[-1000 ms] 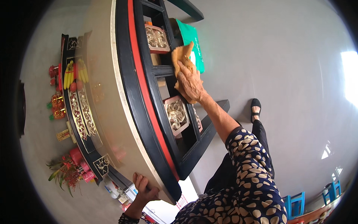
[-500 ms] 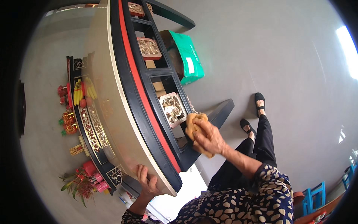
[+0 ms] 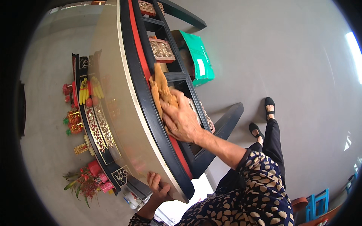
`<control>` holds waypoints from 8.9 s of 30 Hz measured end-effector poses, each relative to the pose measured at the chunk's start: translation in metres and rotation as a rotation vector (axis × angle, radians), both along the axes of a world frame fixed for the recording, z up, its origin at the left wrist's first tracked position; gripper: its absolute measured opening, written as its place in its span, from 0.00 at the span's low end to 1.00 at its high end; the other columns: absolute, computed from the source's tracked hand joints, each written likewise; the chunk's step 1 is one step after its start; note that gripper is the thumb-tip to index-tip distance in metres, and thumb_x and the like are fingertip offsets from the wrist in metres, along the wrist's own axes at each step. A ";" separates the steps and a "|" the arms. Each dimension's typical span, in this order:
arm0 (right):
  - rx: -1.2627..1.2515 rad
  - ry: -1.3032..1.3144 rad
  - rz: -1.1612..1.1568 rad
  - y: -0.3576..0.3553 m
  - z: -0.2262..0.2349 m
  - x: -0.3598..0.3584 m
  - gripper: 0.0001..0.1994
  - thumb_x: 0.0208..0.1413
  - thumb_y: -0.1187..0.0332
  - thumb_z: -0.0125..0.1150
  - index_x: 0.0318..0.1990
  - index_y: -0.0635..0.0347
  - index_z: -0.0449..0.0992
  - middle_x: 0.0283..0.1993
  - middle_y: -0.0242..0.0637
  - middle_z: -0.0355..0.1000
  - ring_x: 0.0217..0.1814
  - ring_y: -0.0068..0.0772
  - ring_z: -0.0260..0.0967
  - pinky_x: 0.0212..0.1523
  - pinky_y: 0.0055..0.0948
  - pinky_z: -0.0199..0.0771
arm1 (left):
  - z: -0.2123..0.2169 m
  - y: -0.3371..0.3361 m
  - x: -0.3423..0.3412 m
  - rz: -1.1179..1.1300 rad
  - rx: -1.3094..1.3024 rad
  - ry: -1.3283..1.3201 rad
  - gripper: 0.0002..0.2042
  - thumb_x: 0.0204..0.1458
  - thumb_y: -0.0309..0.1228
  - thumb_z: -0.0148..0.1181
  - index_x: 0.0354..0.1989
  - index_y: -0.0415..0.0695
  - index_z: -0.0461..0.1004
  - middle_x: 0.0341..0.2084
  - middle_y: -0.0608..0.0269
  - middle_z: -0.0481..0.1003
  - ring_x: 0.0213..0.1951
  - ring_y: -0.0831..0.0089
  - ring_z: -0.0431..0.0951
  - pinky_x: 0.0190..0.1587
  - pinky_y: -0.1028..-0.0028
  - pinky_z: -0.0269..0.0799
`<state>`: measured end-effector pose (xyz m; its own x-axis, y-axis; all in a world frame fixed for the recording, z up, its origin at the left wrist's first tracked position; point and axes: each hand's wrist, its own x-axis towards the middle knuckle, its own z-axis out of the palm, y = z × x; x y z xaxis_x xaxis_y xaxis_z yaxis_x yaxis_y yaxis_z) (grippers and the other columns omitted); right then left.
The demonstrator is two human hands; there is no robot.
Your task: The person wipes a large, light-colored tabletop with a brown cloth, moving a bunch of bananas and an apple to the side to clear the surface. The person then proceeds to wipe the vertical sides and edges of the table structure.
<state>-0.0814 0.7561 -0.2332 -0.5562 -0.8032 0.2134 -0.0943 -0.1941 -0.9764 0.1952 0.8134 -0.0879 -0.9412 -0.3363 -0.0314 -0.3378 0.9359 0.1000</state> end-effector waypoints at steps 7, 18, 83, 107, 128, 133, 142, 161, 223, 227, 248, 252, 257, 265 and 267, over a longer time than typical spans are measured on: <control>-0.023 0.073 0.045 -0.105 -0.007 -0.069 0.17 0.60 0.65 0.50 0.56 0.53 0.71 0.66 0.53 0.51 0.60 0.61 0.61 0.58 0.48 0.67 | 0.002 0.002 0.002 -0.001 -0.003 -0.053 0.19 0.40 0.47 0.69 0.41 0.66 0.71 0.57 0.55 0.61 0.61 0.53 0.60 0.61 0.43 0.53; 0.096 0.251 0.122 -0.073 0.009 -0.058 0.16 0.56 0.69 0.54 0.51 0.65 0.71 0.64 0.59 0.53 0.58 0.62 0.64 0.58 0.45 0.68 | 0.000 0.001 -0.005 -0.026 -0.045 -0.041 0.23 0.39 0.49 0.67 0.46 0.61 0.70 0.58 0.48 0.60 0.62 0.48 0.59 0.61 0.40 0.52; -0.138 -0.381 -0.173 0.026 0.016 0.023 0.31 0.56 0.73 0.50 0.68 0.62 0.50 0.64 0.53 0.57 0.68 0.48 0.56 0.67 0.38 0.55 | -0.007 0.001 -0.022 -0.021 -0.092 0.075 0.32 0.46 0.61 0.59 0.54 0.52 0.69 0.61 0.46 0.61 0.62 0.47 0.62 0.62 0.44 0.53; 0.465 0.022 0.481 0.106 -0.087 -0.033 0.19 0.49 0.73 0.52 0.50 0.46 0.75 0.48 0.46 0.71 0.49 0.50 0.70 0.53 0.43 0.71 | -0.009 0.005 0.000 0.026 -0.080 0.025 0.22 0.44 0.53 0.64 0.45 0.61 0.70 0.57 0.53 0.63 0.61 0.51 0.63 0.62 0.43 0.55; 0.172 -0.233 0.350 0.091 -0.076 -0.040 0.28 0.46 0.66 0.57 0.58 0.56 0.65 0.51 0.48 0.68 0.50 0.52 0.63 0.54 0.43 0.67 | -0.009 0.011 0.001 0.037 -0.119 -0.012 0.20 0.41 0.55 0.66 0.39 0.62 0.69 0.55 0.55 0.64 0.59 0.52 0.65 0.62 0.45 0.56; 0.319 -0.183 0.266 0.034 -0.095 -0.015 0.30 0.51 0.65 0.57 0.63 0.57 0.60 0.64 0.52 0.57 0.70 0.57 0.47 0.68 0.45 0.52 | -0.009 0.005 0.000 0.027 -0.116 -0.022 0.20 0.41 0.55 0.65 0.39 0.63 0.69 0.54 0.55 0.65 0.57 0.51 0.66 0.61 0.44 0.56; 0.579 -0.450 0.445 0.128 -0.120 0.031 0.33 0.48 0.72 0.60 0.64 0.47 0.58 0.58 0.50 0.65 0.62 0.56 0.60 0.64 0.44 0.61 | -0.007 0.006 -0.002 0.025 -0.118 -0.035 0.24 0.36 0.56 0.69 0.39 0.62 0.70 0.55 0.54 0.63 0.57 0.50 0.65 0.60 0.43 0.55; 0.035 -0.210 0.000 -0.011 0.050 -0.016 0.29 0.53 0.66 0.60 0.63 0.58 0.59 0.56 0.58 0.54 0.58 0.60 0.53 0.61 0.49 0.55 | 0.014 -0.057 -0.132 0.416 0.212 0.072 0.40 0.55 0.59 0.51 0.65 0.39 0.53 0.64 0.34 0.49 0.64 0.39 0.52 0.64 0.47 0.51; -0.154 -0.338 0.060 -0.193 0.027 -0.150 0.32 0.53 0.74 0.55 0.67 0.57 0.55 0.64 0.53 0.56 0.66 0.55 0.52 0.67 0.43 0.50 | 0.003 -0.127 -0.227 0.590 0.137 -0.036 0.47 0.48 0.58 0.61 0.66 0.36 0.50 0.65 0.35 0.44 0.67 0.42 0.45 0.66 0.48 0.44; -0.201 -0.106 0.184 -0.136 0.041 -0.118 0.31 0.51 0.78 0.57 0.64 0.52 0.60 0.64 0.58 0.49 0.65 0.62 0.48 0.66 0.49 0.48 | 0.002 -0.133 -0.234 0.582 0.161 0.009 0.45 0.51 0.57 0.58 0.67 0.36 0.48 0.66 0.35 0.43 0.67 0.40 0.45 0.66 0.48 0.41; -0.015 -0.063 0.063 -0.358 -0.001 -0.230 0.36 0.52 0.77 0.54 0.69 0.44 0.51 0.56 0.54 0.57 0.51 0.58 0.55 0.51 0.55 0.56 | -0.005 -0.263 -0.346 0.685 0.000 -0.065 0.45 0.56 0.61 0.49 0.68 0.33 0.47 0.67 0.39 0.46 0.68 0.46 0.47 0.68 0.54 0.41; 0.091 -0.068 0.064 -0.414 0.007 -0.266 0.35 0.53 0.75 0.54 0.68 0.38 0.52 0.54 0.51 0.57 0.55 0.60 0.55 0.53 0.60 0.58 | -0.003 -0.263 -0.344 0.684 0.009 -0.074 0.44 0.56 0.58 0.52 0.68 0.34 0.47 0.67 0.39 0.45 0.68 0.47 0.45 0.67 0.53 0.41; 0.018 -0.035 -0.022 -0.442 0.004 -0.285 0.33 0.52 0.76 0.53 0.67 0.40 0.55 0.54 0.54 0.58 0.52 0.63 0.58 0.52 0.58 0.62 | -0.005 -0.264 -0.343 0.670 0.019 -0.066 0.44 0.55 0.56 0.54 0.68 0.34 0.46 0.68 0.40 0.45 0.68 0.47 0.44 0.67 0.53 0.41; 0.040 -0.004 0.020 -0.332 0.000 -0.208 0.36 0.47 0.82 0.49 0.68 0.58 0.54 0.55 0.57 0.60 0.51 0.62 0.55 0.52 0.50 0.56 | -0.007 -0.264 -0.346 0.668 0.028 0.016 0.43 0.54 0.56 0.54 0.66 0.32 0.50 0.65 0.37 0.48 0.65 0.44 0.50 0.64 0.52 0.43; 0.015 -0.022 0.006 -0.305 0.005 -0.191 0.37 0.46 0.82 0.49 0.68 0.57 0.53 0.56 0.57 0.59 0.50 0.61 0.55 0.55 0.50 0.56 | -0.007 -0.264 -0.346 0.668 0.036 0.026 0.43 0.53 0.56 0.55 0.66 0.32 0.49 0.66 0.37 0.47 0.66 0.44 0.50 0.65 0.53 0.42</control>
<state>-0.2725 0.4515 -0.2279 -0.5559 -0.8095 0.1891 -0.0721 -0.1796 -0.9811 -0.1509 0.5497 -0.0947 -0.5316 -0.8463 -0.0337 -0.8407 0.5223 0.1430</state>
